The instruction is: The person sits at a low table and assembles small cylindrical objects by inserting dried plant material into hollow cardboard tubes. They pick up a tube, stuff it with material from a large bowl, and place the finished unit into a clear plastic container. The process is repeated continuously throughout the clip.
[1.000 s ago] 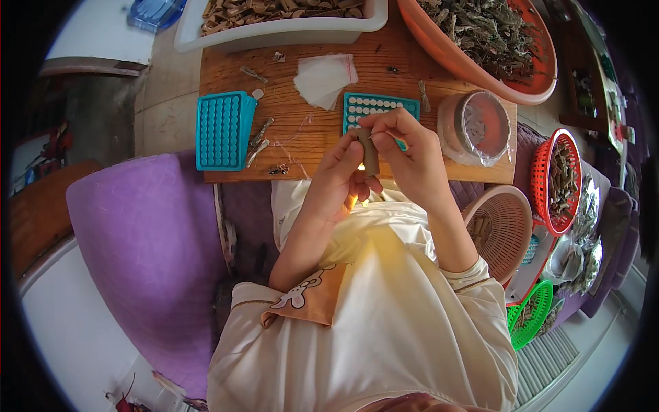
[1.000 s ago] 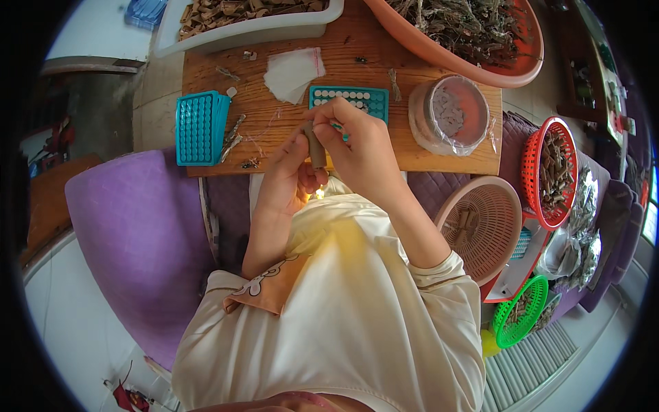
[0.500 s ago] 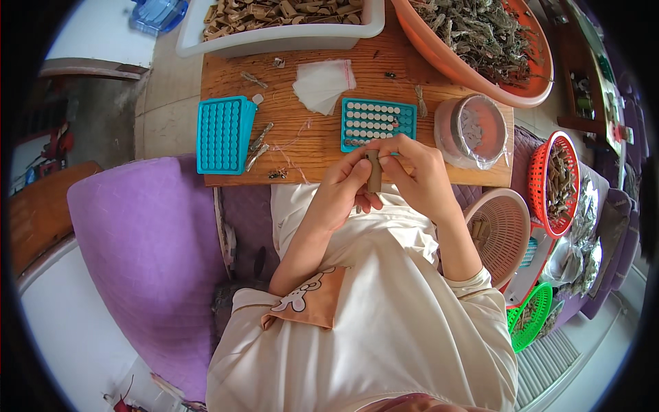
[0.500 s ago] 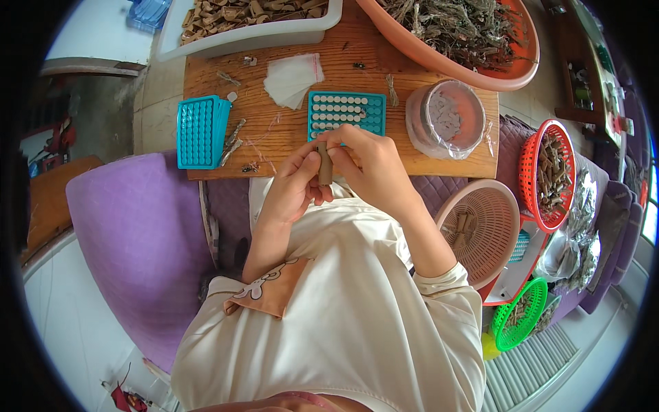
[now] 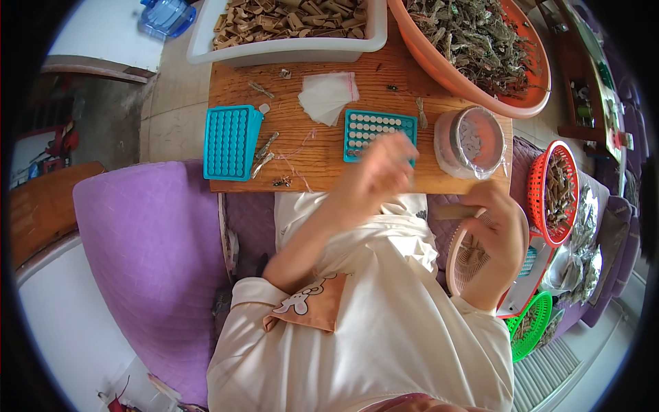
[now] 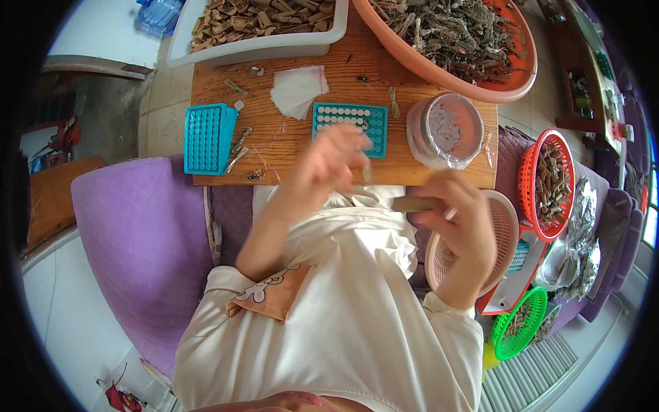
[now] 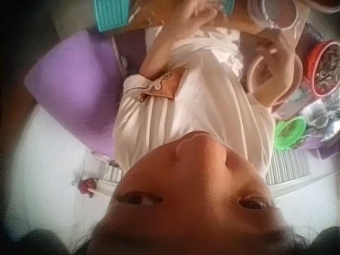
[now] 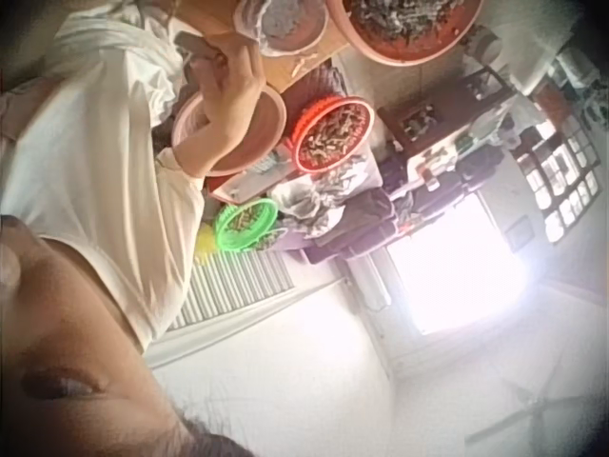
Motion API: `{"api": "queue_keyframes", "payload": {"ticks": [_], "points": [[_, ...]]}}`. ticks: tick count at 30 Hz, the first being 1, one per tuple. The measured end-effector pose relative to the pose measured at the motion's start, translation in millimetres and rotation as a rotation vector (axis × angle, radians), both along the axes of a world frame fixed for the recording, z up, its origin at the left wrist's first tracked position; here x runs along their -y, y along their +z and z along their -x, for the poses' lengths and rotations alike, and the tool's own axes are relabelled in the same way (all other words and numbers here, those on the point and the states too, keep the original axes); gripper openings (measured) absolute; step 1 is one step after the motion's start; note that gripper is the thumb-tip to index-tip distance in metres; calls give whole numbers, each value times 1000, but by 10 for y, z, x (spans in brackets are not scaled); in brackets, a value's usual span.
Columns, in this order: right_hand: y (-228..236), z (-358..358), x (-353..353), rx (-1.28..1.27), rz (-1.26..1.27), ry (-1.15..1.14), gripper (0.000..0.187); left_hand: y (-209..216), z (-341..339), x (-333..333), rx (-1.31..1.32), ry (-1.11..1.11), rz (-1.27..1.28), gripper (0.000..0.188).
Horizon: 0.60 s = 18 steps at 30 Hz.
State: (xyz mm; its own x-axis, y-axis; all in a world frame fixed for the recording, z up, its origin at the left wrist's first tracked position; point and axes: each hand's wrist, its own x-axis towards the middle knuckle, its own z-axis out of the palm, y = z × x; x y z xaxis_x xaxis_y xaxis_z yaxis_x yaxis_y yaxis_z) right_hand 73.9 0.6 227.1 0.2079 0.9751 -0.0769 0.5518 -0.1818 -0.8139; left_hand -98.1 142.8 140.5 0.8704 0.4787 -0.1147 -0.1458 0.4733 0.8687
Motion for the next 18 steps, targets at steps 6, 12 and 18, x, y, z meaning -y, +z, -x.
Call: {"api": "queue_keyframes", "payload": {"ticks": [6, 12, 18], "points": [[-142, -460, 1159, 105, 197, -565, 19, 77, -73, -1976, -639, 619, -1249, 22], [-802, -665, 1907, 325, 639, -389, 21, -411, -160, -3535, -983, 296, -1830, 23], [-538, -430, 1516, 279, 935, -638, 23, -360, -271, -3523, -905, 23, -2284, 33]]}}
